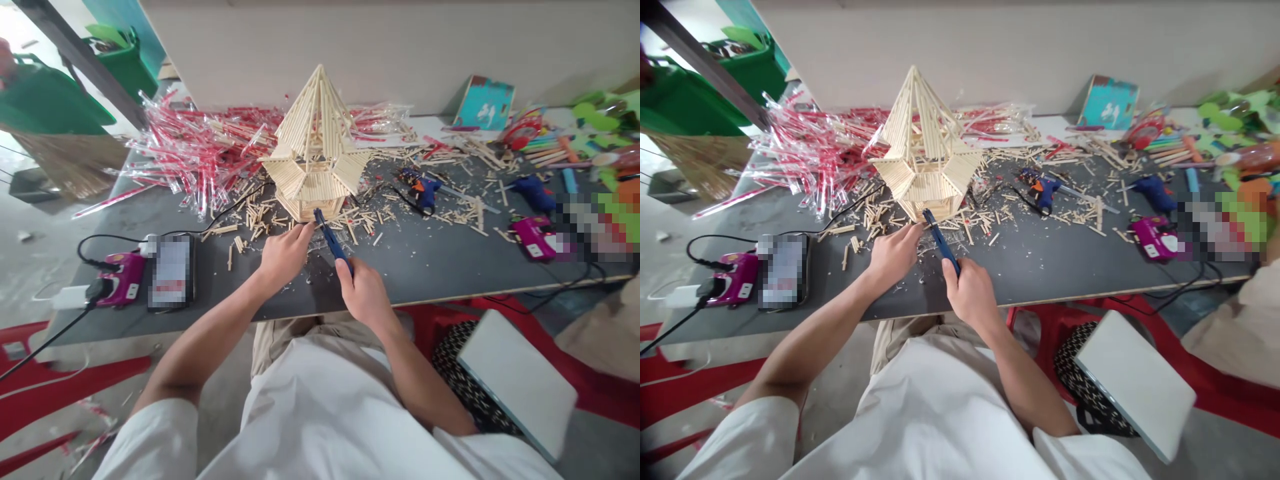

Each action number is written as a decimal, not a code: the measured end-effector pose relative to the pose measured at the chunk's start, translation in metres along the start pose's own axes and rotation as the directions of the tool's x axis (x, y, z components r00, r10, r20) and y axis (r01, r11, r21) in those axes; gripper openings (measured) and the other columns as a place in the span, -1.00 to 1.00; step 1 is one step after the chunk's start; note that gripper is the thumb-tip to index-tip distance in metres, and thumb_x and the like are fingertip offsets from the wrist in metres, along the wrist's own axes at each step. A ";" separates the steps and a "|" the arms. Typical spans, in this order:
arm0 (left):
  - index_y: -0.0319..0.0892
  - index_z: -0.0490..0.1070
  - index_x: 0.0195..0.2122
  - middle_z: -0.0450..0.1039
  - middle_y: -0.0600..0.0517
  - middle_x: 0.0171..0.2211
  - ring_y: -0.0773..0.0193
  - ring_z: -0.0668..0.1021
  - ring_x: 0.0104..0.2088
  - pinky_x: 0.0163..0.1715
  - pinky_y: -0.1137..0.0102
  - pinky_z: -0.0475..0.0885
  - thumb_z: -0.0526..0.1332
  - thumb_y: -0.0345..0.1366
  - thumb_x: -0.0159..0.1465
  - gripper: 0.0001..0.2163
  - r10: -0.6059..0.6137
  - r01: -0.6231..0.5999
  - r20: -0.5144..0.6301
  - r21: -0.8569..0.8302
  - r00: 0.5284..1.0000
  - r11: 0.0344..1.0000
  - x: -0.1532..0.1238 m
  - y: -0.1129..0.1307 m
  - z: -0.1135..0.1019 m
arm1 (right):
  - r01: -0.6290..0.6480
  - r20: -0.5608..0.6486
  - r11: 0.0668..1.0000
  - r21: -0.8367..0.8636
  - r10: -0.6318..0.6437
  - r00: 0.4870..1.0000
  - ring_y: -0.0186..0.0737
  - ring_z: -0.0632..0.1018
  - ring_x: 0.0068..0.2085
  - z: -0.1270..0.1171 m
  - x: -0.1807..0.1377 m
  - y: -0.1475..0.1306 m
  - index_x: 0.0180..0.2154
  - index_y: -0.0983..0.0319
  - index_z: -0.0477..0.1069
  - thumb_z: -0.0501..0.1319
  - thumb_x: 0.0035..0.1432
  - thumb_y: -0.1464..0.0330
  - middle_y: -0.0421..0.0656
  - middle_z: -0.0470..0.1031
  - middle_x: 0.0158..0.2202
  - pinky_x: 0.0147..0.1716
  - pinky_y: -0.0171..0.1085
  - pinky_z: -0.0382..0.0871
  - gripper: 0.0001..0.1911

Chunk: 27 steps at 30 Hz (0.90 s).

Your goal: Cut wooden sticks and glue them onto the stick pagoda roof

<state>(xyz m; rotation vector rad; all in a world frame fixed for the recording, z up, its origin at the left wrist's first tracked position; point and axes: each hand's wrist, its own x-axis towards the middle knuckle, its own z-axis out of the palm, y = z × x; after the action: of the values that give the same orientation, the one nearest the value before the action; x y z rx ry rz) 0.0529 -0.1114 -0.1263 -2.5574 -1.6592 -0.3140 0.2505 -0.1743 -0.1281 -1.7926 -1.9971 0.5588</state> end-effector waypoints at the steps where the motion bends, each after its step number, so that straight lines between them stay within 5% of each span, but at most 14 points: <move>1: -0.17 0.32 0.31 0.62 -0.12 -0.07 0.15 0.68 -0.15 -0.41 0.39 0.38 0.01 -0.42 0.43 -0.57 -0.001 0.001 0.001 -0.006 1.000 1.000 0.000 0.000 -0.001 | -0.001 0.003 1.000 -0.013 0.001 1.000 0.03 0.63 -0.23 0.000 0.001 0.000 -0.29 0.21 0.42 -0.20 0.54 0.04 0.03 0.62 -0.29 -0.25 -0.14 0.26 -0.41; 27: -0.13 0.34 0.20 0.61 -0.08 -0.06 0.07 0.69 -0.14 -0.38 0.31 0.41 0.02 -0.42 0.42 -0.65 -0.033 0.036 0.078 -0.043 0.996 0.998 0.002 -0.002 0.000 | -0.038 0.022 0.969 -0.245 0.045 0.999 0.01 0.68 -0.23 -0.001 0.006 -0.007 -0.28 0.27 0.50 -0.15 0.55 0.11 0.04 0.67 -0.28 -0.27 -0.16 0.21 -0.41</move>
<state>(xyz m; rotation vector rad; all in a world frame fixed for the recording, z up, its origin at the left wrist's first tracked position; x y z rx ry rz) 0.0516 -0.1091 -0.1258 -2.6072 -1.7439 -0.2598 0.2447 -0.1688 -0.1232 -1.9833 -2.1295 0.3633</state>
